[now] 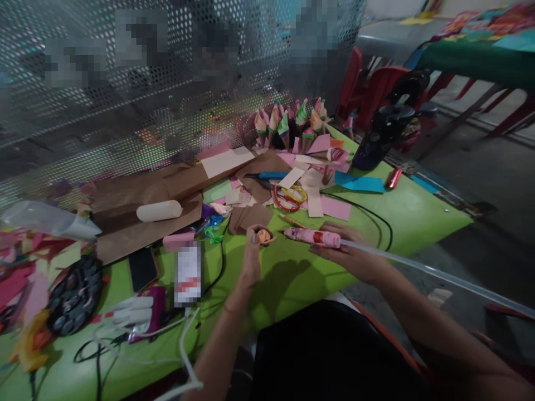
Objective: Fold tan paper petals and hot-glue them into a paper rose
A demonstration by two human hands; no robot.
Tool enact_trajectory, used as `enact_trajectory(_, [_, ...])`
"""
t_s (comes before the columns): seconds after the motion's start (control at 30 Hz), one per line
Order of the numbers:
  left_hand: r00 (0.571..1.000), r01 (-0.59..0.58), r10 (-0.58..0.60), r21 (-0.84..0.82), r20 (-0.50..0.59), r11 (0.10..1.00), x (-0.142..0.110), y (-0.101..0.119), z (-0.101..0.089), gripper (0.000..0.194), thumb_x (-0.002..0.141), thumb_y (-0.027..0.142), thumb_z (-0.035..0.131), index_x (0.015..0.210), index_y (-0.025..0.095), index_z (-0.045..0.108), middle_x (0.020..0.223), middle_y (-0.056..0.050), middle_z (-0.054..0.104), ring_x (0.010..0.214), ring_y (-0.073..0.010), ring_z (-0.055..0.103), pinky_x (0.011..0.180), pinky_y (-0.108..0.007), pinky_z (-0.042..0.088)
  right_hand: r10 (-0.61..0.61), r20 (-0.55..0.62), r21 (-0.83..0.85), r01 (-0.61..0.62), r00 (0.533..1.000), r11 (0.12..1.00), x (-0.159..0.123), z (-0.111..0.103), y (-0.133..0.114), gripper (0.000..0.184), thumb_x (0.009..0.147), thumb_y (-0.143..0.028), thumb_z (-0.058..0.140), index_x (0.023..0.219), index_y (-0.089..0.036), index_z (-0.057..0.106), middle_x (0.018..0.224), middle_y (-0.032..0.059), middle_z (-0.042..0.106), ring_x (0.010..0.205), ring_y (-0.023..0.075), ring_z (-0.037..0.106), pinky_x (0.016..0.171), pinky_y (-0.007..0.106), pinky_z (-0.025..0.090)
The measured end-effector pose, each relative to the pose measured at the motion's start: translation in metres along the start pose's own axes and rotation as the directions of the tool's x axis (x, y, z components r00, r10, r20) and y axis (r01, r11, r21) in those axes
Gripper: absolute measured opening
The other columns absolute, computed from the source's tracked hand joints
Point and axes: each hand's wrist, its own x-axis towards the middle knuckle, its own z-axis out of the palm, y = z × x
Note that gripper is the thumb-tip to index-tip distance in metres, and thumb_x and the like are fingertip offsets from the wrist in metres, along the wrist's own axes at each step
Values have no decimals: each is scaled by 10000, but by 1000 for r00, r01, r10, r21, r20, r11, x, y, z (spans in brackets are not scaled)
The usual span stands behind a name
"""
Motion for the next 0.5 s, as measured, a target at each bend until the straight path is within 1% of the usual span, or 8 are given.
enact_trajectory(0.07, [1000,-18,18,-6,-20,1000,0,0,-2,567,756,763,554,889,212,552,829,-25,581,791,-184,558,755,-316,461,81,-33,121,-76,996,990,-2,-7,9,364,857,-562,610,784,-206,633,755,32,628,714,187,584,618,286,438])
enact_trajectory(0.13, [1000,-21,21,-37,-6,999,0,1,-4,547,767,738,579,913,211,573,874,-25,592,824,-177,566,791,-311,475,198,-93,176,-179,976,968,-3,-18,22,471,800,-670,603,769,-202,634,676,20,611,657,186,570,569,284,426])
enact_trajectory(0.2, [1000,1,-1,-82,9,997,0,3,-5,552,736,734,625,899,210,573,864,-13,592,817,-165,571,794,-302,490,338,-184,153,-313,923,937,-4,-31,37,559,736,-756,587,654,-203,577,534,-8,526,525,149,489,495,268,364])
enact_trajectory(0.27, [1000,15,-13,-109,21,994,-1,6,-4,562,717,737,643,885,206,572,849,-10,590,809,-160,572,780,-296,496,427,-261,118,-410,866,904,-4,-45,53,586,721,-779,563,582,-212,516,469,-14,488,485,130,455,493,265,348])
enact_trajectory(0.33, [1000,9,-6,-120,31,993,-3,9,-2,557,723,733,640,882,203,576,845,-13,588,810,-162,570,782,-300,497,480,-311,99,-475,820,875,-5,-55,69,585,705,-794,542,596,-220,496,468,-5,514,476,132,459,493,268,347])
enact_trajectory(0.4, [999,-11,15,-122,35,992,-5,11,0,545,743,726,626,886,202,581,844,-17,587,814,-165,567,798,-310,497,518,-313,63,-527,796,848,-6,-61,81,578,697,-801,515,631,-226,490,489,4,542,474,140,468,492,275,348])
enact_trajectory(0.43, [999,-21,25,-121,35,992,-5,12,1,541,751,724,619,889,202,582,845,-18,586,815,-166,565,805,-315,497,521,-312,20,-543,795,840,-6,-63,86,571,703,-797,501,638,-230,485,504,6,548,480,145,471,493,278,349])
enact_trajectory(0.5, [999,-29,33,-122,30,992,-6,12,3,552,750,736,608,895,205,582,853,-19,586,813,-167,561,807,-321,499,484,-335,-134,-550,808,825,-8,-64,91,545,738,-763,486,644,-227,501,563,17,563,523,158,495,513,287,351])
